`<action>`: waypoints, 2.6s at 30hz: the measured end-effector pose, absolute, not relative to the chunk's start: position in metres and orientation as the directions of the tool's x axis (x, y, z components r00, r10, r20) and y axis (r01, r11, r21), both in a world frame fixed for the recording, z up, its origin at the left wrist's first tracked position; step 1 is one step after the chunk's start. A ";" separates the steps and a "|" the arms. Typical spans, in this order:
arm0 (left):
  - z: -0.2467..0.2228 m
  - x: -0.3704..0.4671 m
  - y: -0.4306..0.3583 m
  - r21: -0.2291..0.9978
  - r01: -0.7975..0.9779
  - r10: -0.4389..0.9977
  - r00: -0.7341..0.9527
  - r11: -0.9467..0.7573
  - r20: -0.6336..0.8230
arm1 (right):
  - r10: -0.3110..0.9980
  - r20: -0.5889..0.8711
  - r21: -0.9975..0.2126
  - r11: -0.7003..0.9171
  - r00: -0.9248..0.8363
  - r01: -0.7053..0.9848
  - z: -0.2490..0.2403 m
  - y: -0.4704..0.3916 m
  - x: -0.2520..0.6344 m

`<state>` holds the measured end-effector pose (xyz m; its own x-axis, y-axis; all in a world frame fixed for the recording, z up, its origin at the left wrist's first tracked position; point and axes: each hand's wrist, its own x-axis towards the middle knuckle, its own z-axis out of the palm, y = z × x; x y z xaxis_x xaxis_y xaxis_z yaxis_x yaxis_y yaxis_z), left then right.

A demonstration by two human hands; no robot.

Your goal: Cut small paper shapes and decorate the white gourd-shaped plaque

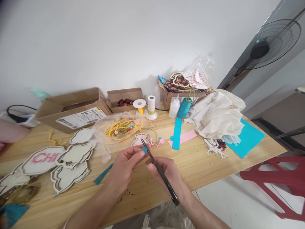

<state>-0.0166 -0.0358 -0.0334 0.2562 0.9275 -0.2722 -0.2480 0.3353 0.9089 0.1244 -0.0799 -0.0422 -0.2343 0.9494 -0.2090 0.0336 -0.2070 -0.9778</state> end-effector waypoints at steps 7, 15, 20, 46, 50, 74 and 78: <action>-0.033 -0.016 -0.036 0.914 -0.237 0.931 0.244 0.328 -0.270 | 0.959 -0.198 -0.978 -0.181 -0.204 0.101 -0.037 -0.078 0.125; -0.032 -0.016 -0.035 0.915 -0.228 0.930 0.240 0.332 -0.278 | 0.965 -0.187 -0.978 -0.166 -0.185 0.123 -0.036 -0.077 0.123; -0.034 -0.017 -0.036 0.925 -0.215 0.934 0.248 0.312 -0.257 | 0.961 -0.189 -0.974 -0.158 -0.200 0.160 -0.036 -0.075 0.126; -0.032 -0.020 -0.030 0.927 -0.128 0.869 0.412 0.352 -0.273 | 0.890 -0.250 -0.930 -0.112 -0.382 0.349 -0.027 -0.069 0.161; -0.034 -0.021 -0.030 0.928 -0.119 0.864 0.424 0.352 -0.273 | 0.876 -0.273 -0.926 -0.127 -0.398 0.355 -0.027 -0.068 0.163; -0.029 -0.029 -0.024 0.931 -0.032 0.792 0.536 0.364 -0.291 | 0.770 -0.338 -0.917 -0.140 -0.542 0.373 -0.012 -0.058 0.178; -0.030 -0.029 -0.024 0.930 -0.025 0.780 0.553 0.368 -0.293 | 0.758 -0.358 -0.907 -0.144 -0.546 0.395 -0.011 -0.056 0.181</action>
